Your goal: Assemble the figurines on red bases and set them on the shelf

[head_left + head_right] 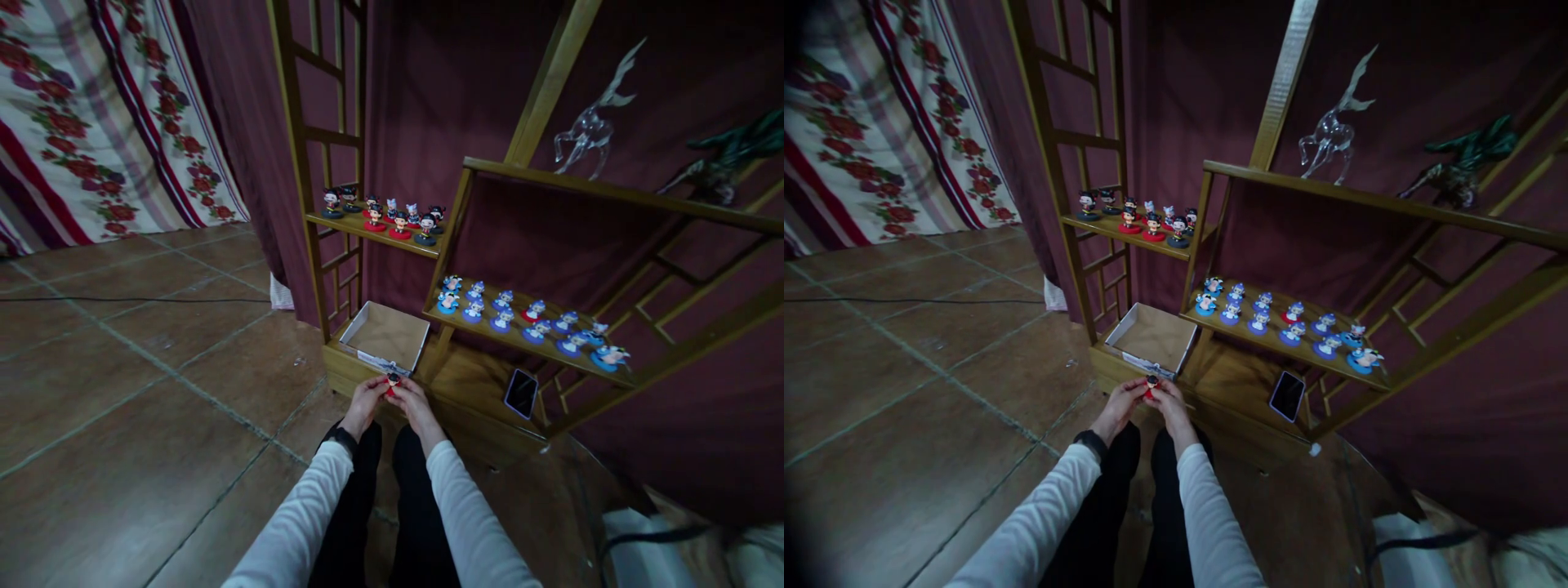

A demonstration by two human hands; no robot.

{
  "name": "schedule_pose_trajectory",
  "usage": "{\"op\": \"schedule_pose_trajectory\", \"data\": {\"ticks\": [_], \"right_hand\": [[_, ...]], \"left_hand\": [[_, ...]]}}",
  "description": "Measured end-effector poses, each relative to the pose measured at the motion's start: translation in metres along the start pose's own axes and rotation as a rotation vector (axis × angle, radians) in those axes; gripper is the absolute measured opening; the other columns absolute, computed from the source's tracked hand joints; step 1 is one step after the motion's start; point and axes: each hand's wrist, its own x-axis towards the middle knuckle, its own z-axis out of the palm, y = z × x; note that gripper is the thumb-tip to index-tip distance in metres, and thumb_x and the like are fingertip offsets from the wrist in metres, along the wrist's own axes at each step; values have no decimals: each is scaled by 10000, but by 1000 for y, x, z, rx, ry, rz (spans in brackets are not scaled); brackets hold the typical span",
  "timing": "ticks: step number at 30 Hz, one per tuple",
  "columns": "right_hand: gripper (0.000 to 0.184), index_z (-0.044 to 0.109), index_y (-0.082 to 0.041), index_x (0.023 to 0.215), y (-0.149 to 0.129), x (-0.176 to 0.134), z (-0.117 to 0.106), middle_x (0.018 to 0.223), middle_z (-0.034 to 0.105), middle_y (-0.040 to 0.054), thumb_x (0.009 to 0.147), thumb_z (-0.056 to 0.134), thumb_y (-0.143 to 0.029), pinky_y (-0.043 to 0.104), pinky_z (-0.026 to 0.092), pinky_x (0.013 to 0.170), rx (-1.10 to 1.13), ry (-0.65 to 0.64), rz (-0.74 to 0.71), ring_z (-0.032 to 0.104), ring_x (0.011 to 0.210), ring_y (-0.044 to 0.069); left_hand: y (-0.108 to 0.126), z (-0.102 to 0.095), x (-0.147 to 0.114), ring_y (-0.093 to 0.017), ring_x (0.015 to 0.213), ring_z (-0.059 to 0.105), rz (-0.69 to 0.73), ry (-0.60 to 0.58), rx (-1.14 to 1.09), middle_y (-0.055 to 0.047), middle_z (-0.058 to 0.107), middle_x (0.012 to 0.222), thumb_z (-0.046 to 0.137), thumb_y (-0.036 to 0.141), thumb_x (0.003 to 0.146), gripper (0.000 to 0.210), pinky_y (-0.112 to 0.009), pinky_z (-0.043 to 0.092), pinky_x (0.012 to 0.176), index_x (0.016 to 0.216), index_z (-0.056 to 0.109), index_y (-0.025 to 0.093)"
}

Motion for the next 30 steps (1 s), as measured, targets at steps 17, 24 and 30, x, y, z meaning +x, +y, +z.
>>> {"op": "schedule_pose_trajectory", "data": {"ticks": [17, 24, 30], "right_hand": [[305, 676, -189, 839, 7, 3, -1, 903, 714, 33, 558, 767, -264, 322, 482, 817, 126, 41, 18, 641, 874, 182], [309, 676, -212, 871, 0, -2, -10, 924, 708, 18, 573, 756, -234, 270, 473, 759, 96, -13, 37, 631, 833, 153], [396, 669, -227, 956, -7, -4, -10, 965, 697, 12, 571, 750, -186, 259, 486, 773, 78, -38, 30, 624, 836, 141]], "left_hand": [[-10, 2, 1, -198, 833, 623, 214, -31, 293, -85, 691, 843, 705, 286, 635, 412, -315, 478, 773, 1003, 668, 104], [-1, 0, -16, -194, 975, 581, 542, -67, 1181, -105, 594, 1088, 521, 208, 806, 419, -312, 457, 864, 1223, 519, 161], [9, 5, -31, -227, 975, 557, 704, -94, 1717, -133, 570, 1073, 411, 233, 882, 428, -347, 435, 849, 1295, 405, 119]]}}
